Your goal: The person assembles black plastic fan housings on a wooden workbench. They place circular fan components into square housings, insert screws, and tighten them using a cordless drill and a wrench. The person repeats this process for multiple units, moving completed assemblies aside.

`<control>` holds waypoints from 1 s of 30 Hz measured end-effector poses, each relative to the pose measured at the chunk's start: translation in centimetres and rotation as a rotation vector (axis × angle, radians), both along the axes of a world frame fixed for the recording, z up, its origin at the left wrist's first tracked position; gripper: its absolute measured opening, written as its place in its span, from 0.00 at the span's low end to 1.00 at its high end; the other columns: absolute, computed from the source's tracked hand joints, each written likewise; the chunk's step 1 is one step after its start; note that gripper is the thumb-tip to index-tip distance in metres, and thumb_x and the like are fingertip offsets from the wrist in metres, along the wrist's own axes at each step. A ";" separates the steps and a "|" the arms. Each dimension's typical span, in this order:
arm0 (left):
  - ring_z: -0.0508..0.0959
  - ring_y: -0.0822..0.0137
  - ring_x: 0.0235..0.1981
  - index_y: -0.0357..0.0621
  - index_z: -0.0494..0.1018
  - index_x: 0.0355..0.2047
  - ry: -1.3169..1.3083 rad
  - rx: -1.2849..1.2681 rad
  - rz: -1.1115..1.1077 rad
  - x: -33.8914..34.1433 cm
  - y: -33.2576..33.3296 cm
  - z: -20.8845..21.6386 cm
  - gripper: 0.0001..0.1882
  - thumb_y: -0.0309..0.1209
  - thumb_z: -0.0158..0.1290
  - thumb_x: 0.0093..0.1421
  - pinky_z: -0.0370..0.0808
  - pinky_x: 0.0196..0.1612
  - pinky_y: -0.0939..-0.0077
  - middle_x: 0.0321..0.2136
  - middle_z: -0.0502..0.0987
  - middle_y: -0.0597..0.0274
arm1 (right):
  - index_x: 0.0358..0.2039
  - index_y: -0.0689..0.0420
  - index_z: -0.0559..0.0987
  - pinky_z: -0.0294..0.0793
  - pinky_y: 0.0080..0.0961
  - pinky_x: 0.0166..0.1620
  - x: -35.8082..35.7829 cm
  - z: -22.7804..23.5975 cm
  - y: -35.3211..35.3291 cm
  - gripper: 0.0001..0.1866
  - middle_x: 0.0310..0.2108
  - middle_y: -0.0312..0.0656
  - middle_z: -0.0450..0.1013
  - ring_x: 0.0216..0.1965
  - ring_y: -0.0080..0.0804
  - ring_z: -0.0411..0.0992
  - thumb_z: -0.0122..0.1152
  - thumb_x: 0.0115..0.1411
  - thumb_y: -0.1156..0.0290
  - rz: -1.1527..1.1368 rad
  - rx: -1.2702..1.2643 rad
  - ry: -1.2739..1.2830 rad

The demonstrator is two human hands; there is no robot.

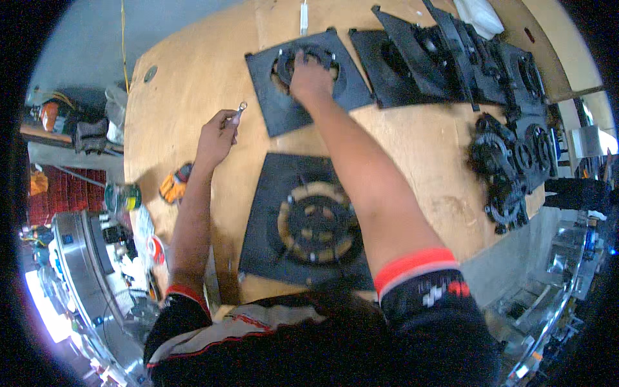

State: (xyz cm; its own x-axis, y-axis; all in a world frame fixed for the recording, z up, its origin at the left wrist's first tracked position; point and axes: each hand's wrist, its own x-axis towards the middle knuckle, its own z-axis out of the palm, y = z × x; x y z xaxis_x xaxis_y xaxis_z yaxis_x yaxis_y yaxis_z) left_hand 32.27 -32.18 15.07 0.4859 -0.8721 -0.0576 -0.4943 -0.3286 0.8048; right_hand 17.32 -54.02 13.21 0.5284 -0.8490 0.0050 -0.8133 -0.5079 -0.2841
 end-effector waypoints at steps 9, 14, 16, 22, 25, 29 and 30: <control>0.80 0.73 0.33 0.36 0.76 0.44 0.409 -0.375 0.303 -17.4 17.9 5.9 0.09 0.26 0.57 0.65 0.77 0.39 0.79 0.31 0.81 0.60 | 0.60 0.60 0.73 0.68 0.39 0.61 -14.3 6.2 20.9 0.31 0.58 0.53 0.72 0.59 0.47 0.70 0.65 0.61 0.57 0.719 0.710 -0.492; 0.80 0.57 0.42 0.45 0.77 0.53 -0.062 -0.242 -0.129 -23.1 17.4 8.9 0.22 0.37 0.63 0.59 0.76 0.47 0.64 0.38 0.82 0.55 | 0.57 0.61 0.72 0.73 0.33 0.52 -23.3 8.6 25.4 0.19 0.44 0.45 0.76 0.46 0.35 0.75 0.55 0.68 0.68 0.578 1.001 -0.674; 0.76 0.51 0.52 0.42 0.70 0.60 -0.245 -0.003 -0.318 -24.4 18.4 9.6 0.38 0.47 0.65 0.53 0.69 0.59 0.53 0.49 0.78 0.50 | 0.57 0.62 0.71 0.75 0.26 0.46 -28.0 9.1 22.9 0.18 0.38 0.37 0.74 0.40 0.24 0.73 0.53 0.70 0.70 0.480 0.827 -0.627; 0.73 0.54 0.57 0.40 0.69 0.60 -0.761 0.402 -0.621 -26.4 18.6 3.9 0.44 0.48 0.67 0.46 0.62 0.64 0.47 0.53 0.75 0.52 | 0.50 0.60 0.76 0.77 0.33 0.46 -40.9 1.2 15.4 0.16 0.39 0.47 0.76 0.37 0.37 0.77 0.56 0.63 0.69 0.055 0.651 -0.488; 0.74 0.54 0.56 0.43 0.72 0.57 -0.791 0.394 -0.560 -27.1 17.8 3.4 0.38 0.45 0.65 0.46 0.64 0.60 0.49 0.50 0.75 0.51 | 0.47 0.59 0.78 0.76 0.35 0.43 -44.8 -3.5 17.0 0.16 0.38 0.50 0.76 0.35 0.40 0.77 0.56 0.59 0.71 -0.022 0.476 -0.315; 0.76 0.54 0.51 0.44 0.77 0.50 -0.708 0.477 -0.439 -30.7 17.9 4.6 0.30 0.45 0.64 0.47 0.68 0.53 0.50 0.46 0.76 0.52 | 0.46 0.57 0.80 0.75 0.44 0.46 -45.6 -5.3 21.3 0.17 0.43 0.53 0.75 0.41 0.52 0.75 0.57 0.56 0.70 0.102 0.289 -0.265; 0.77 0.54 0.50 0.44 0.78 0.48 -0.705 0.501 -0.397 -32.0 17.8 4.4 0.29 0.45 0.63 0.47 0.69 0.52 0.49 0.46 0.77 0.52 | 0.47 0.57 0.80 0.74 0.44 0.46 -45.4 -5.5 21.9 0.17 0.43 0.52 0.75 0.43 0.51 0.74 0.57 0.55 0.70 0.152 0.198 -0.256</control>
